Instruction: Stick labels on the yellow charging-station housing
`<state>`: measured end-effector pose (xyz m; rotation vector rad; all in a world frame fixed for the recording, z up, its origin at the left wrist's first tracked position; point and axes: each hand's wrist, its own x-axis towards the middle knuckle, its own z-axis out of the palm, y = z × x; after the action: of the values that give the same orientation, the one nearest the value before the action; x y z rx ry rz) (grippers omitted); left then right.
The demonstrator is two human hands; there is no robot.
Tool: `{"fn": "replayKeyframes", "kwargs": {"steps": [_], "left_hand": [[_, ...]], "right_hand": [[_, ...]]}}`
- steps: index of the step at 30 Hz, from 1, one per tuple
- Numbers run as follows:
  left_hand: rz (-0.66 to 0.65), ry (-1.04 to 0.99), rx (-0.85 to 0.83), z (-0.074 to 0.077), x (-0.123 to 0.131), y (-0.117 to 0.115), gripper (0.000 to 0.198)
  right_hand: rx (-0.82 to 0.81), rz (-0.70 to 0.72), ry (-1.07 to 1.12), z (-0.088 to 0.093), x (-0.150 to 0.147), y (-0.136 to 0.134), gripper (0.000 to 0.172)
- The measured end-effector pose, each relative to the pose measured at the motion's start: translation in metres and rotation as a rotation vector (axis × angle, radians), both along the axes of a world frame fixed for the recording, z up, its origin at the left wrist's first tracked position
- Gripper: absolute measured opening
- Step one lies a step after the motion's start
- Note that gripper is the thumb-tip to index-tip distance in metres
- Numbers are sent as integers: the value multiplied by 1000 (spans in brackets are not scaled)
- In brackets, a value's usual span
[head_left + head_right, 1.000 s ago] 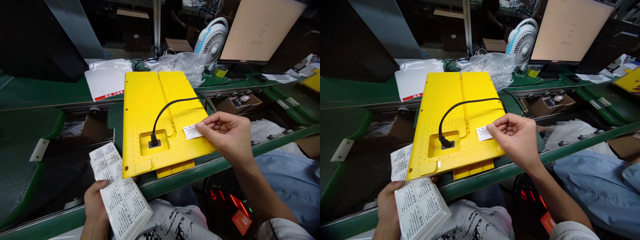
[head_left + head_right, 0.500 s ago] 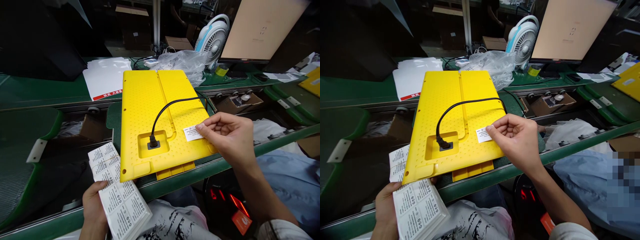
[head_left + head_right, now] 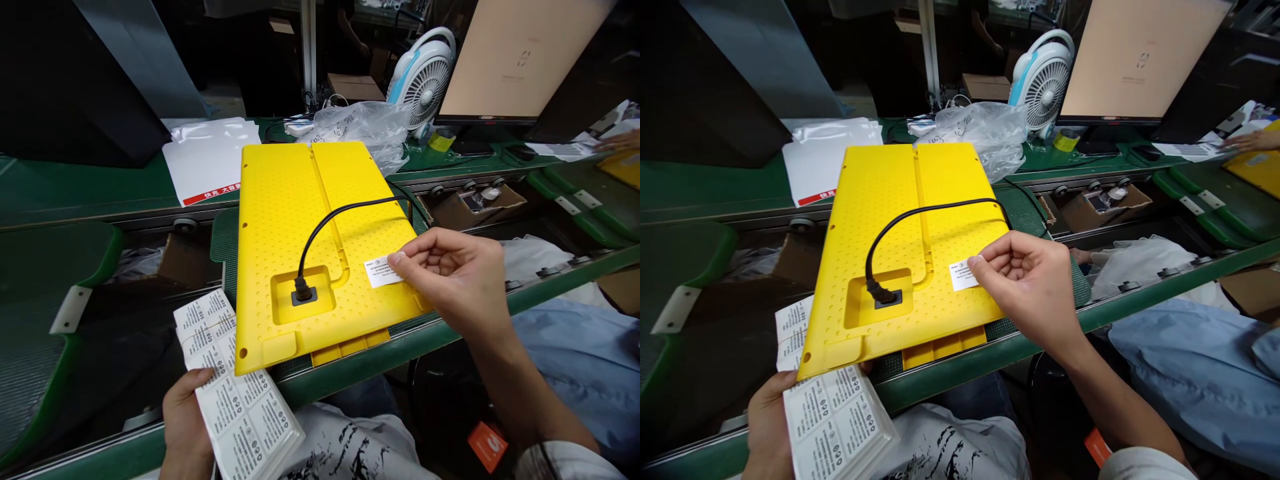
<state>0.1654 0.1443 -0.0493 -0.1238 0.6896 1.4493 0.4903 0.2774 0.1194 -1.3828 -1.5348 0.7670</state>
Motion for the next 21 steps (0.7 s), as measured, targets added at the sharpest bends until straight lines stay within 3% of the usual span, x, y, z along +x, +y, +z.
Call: {"fn": "replayKeyframes", "kwargs": {"steps": [11,21], "left_hand": [[-55,267,-66,3,2,4,103],[-94,350,-111,3,1,3,95]], "right_hand": [[-3,-7,-4,1,-2,0,11],[-4,-6,-3,1,-3,0,10]]}}
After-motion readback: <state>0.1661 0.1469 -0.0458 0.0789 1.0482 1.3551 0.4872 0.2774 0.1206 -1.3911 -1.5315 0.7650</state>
